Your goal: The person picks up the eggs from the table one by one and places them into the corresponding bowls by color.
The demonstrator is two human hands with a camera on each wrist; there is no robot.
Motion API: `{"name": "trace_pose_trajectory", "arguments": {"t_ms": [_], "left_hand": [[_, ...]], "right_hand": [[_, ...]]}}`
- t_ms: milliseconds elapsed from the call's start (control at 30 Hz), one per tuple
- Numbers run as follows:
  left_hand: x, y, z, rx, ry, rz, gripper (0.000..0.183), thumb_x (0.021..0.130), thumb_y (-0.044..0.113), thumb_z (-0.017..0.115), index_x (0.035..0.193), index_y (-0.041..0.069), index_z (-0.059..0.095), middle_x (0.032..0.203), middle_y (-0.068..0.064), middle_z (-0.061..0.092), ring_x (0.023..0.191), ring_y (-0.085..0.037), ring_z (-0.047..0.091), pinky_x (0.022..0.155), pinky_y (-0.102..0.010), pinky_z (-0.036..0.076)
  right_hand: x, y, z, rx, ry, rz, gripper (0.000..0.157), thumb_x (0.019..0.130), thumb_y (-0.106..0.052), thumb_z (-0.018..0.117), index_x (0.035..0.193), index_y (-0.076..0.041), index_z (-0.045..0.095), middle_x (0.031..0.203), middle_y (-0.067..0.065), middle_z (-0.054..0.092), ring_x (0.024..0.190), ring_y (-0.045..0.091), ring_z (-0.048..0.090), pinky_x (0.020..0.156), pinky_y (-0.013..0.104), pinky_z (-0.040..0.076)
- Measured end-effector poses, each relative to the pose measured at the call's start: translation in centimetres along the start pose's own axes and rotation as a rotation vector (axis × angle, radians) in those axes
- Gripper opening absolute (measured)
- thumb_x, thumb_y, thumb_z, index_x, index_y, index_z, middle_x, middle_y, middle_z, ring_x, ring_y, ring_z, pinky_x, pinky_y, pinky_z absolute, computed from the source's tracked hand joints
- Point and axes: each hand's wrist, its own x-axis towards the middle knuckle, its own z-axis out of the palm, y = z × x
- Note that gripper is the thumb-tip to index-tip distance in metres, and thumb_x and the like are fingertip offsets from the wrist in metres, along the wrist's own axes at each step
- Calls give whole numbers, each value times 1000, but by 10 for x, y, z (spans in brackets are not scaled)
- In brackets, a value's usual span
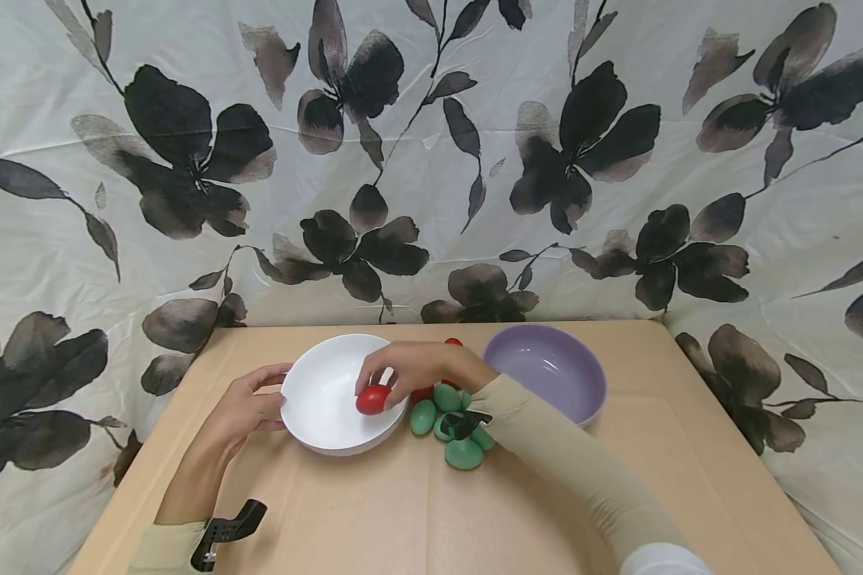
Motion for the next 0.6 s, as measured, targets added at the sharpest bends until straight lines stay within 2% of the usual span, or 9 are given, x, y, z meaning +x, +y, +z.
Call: {"name": "trace_pose_trajectory", "arguments": {"t_ms": [600], "left_hand": [[1, -2, 0, 3, 0, -7, 57, 96, -2, 53, 152, -1, 40, 149, -30, 40, 106, -32, 67, 76, -46, 64]], "right_hand": [[20, -6, 12, -56, -87, 31, 43, 85, -7, 81, 124, -22, 70, 122, -9, 64, 112, 6, 60, 91, 16, 54]]}}
